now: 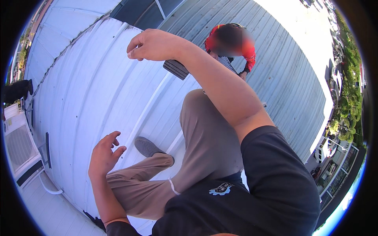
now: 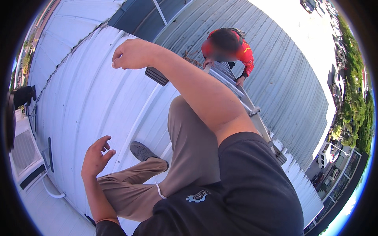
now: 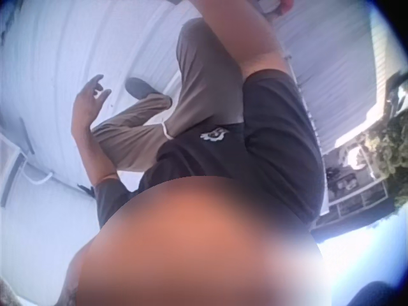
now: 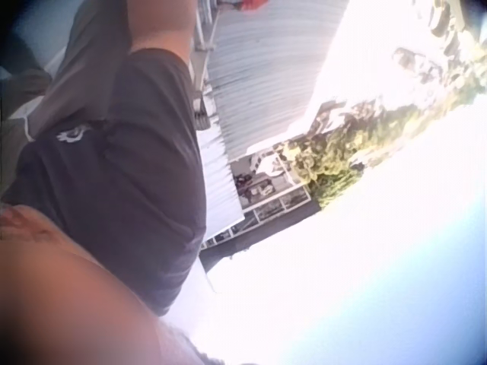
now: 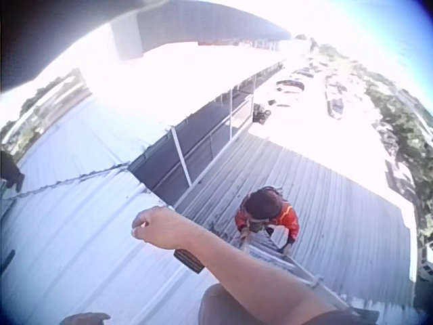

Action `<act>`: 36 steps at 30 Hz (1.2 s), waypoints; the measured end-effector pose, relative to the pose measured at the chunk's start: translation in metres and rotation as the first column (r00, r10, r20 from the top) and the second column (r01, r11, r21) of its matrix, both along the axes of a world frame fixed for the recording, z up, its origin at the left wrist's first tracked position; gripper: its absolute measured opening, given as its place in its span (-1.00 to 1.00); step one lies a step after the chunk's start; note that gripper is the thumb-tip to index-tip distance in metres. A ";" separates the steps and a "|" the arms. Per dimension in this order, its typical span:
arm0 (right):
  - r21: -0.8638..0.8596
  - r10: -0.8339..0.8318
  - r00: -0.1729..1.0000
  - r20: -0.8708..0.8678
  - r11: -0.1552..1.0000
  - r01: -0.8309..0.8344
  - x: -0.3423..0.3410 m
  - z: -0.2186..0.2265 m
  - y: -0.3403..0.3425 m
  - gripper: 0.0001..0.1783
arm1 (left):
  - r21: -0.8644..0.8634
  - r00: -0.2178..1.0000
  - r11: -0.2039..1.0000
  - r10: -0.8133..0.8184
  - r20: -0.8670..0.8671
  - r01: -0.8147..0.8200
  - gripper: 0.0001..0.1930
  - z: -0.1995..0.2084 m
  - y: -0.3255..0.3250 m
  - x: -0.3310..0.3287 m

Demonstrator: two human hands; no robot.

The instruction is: The person works on a rooftop air conditioning unit, using a pressure gauge and a cordless drill to access and secure internal components. They remove and reattach panels while a coworker assists nearby.

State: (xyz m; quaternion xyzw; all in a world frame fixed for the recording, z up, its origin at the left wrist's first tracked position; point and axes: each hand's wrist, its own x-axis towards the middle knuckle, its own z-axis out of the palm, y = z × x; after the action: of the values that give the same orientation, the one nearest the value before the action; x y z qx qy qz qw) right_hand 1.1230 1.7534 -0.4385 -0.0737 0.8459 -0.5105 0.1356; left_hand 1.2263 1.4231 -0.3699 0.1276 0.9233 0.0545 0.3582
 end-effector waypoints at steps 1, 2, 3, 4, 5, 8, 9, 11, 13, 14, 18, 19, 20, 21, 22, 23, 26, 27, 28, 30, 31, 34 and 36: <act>0.025 -0.004 1.000 -0.027 1.000 0.004 -0.001 -0.001 -0.001 -0.57 | 0.003 1.000 1.000 0.006 -0.001 -0.006 -0.49 0.001 0.002 0.000; 0.060 -0.007 0.999 -0.047 0.998 0.010 -0.001 -0.001 -0.002 -0.57 | 0.007 1.000 1.000 0.012 -0.003 -0.012 -0.50 0.003 0.003 -0.001; 0.088 -0.012 0.997 -0.074 0.996 0.019 -0.001 -0.001 -0.004 -0.56 | 0.010 1.000 1.000 0.017 -0.006 -0.017 -0.50 0.004 0.004 -0.001; 0.142 -0.019 0.997 -0.072 0.989 0.029 -0.001 -0.001 -0.004 -0.56 | 0.008 1.000 1.000 0.021 -0.003 -0.021 -0.50 0.005 0.004 -0.001; 0.095 -0.018 0.998 -0.065 0.995 0.024 -0.001 0.001 -0.004 -0.56 | 0.004 1.000 1.000 0.025 0.003 -0.025 -0.50 0.005 0.005 -0.001; 0.047 -0.020 0.999 0.044 0.999 0.018 -0.001 0.005 -0.001 -0.57 | 0.001 1.000 1.000 0.013 0.001 -0.013 -0.51 0.006 0.005 -0.001; 0.041 -0.020 0.997 0.077 0.999 0.017 -0.001 0.006 0.001 -0.58 | 0.006 1.000 1.000 0.000 0.002 0.000 -0.51 0.006 0.005 -0.001; 0.039 -0.027 0.994 0.106 0.999 0.023 -0.001 0.007 0.002 -0.59 | 0.002 1.000 1.000 0.010 -0.003 -0.010 -0.51 0.006 0.004 -0.002; 0.034 -0.040 0.995 0.096 0.999 0.036 -0.001 0.006 0.001 -0.59 | -0.001 1.000 1.000 0.009 0.002 -0.009 -0.51 0.006 0.003 -0.002; 0.062 -0.051 0.997 0.064 0.997 0.047 -0.001 0.006 0.000 -0.60 | -0.003 1.000 1.000 0.006 0.003 -0.006 -0.51 0.006 0.002 -0.002; 0.085 -0.057 0.998 0.026 0.995 0.055 0.000 0.004 -0.003 -0.63 | -0.047 0.999 0.999 0.016 0.039 -0.014 -0.51 0.005 -0.002 -0.003; 0.077 -0.051 0.998 0.041 0.996 0.048 0.000 0.003 -0.002 -0.64 | -0.048 0.999 0.999 0.008 0.036 -0.006 -0.50 0.004 -0.003 -0.003; 0.036 -0.051 0.996 0.077 0.998 0.048 0.000 0.003 -0.002 -0.67 | -0.051 0.999 0.999 0.002 0.032 -0.001 -0.48 0.003 -0.005 -0.003; 0.045 -0.052 0.996 0.075 0.998 0.049 0.000 0.003 -0.002 -0.67 | -0.064 0.999 0.998 0.005 0.035 -0.003 -0.47 0.002 -0.007 -0.003; 0.045 -0.053 0.996 0.071 0.998 0.049 0.001 0.002 -0.002 -0.67 | -0.044 1.000 0.999 -0.003 0.030 0.005 -0.48 0.001 -0.009 -0.002; 0.035 -0.054 0.996 0.066 0.998 0.052 0.002 0.002 -0.002 -0.67 | -0.034 0.999 0.999 -0.005 0.033 0.006 -0.48 0.000 -0.010 -0.002; 0.032 -0.051 0.996 0.072 0.998 0.049 0.004 0.002 -0.004 -0.66 | -0.040 0.999 0.999 -0.006 0.052 0.008 -0.49 -0.003 -0.014 0.001; 0.021 -0.055 0.997 0.046 0.998 0.054 0.002 0.002 -0.004 -0.66 | -0.033 0.999 0.999 -0.011 0.052 0.013 -0.49 -0.002 -0.014 0.000; 0.026 -0.056 0.998 0.042 0.998 0.055 0.003 0.002 -0.005 -0.67 | -0.033 0.998 0.999 -0.016 0.059 0.018 -0.49 -0.003 -0.014 0.001; 0.029 -0.061 0.997 0.048 0.998 0.059 0.002 0.002 -0.005 -0.65 | -0.007 0.998 0.999 -0.037 0.052 0.037 -0.49 -0.002 -0.014 0.001; 0.024 -0.061 0.996 0.060 0.998 0.060 0.002 0.002 -0.004 -0.64 | -0.012 0.998 0.999 -0.037 0.055 0.037 -0.49 -0.002 -0.013 0.001; 0.017 -0.072 0.994 0.084 0.997 0.071 0.003 0.000 -0.003 -0.63 | -0.025 0.997 0.999 -0.033 0.067 0.035 -0.50 0.001 -0.012 0.001; 0.015 -0.087 0.991 0.101 0.996 0.086 0.004 -0.002 -0.003 -0.63 | -0.026 0.997 0.999 -0.028 0.078 0.030 -0.50 0.002 -0.012 0.001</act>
State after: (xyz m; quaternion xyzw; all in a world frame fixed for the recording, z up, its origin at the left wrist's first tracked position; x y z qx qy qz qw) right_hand 1.1266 1.7501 -0.4402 -0.0102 0.8430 -0.5145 0.1566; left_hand 1.2271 1.4111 -0.3684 0.1338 0.9074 0.0417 0.3963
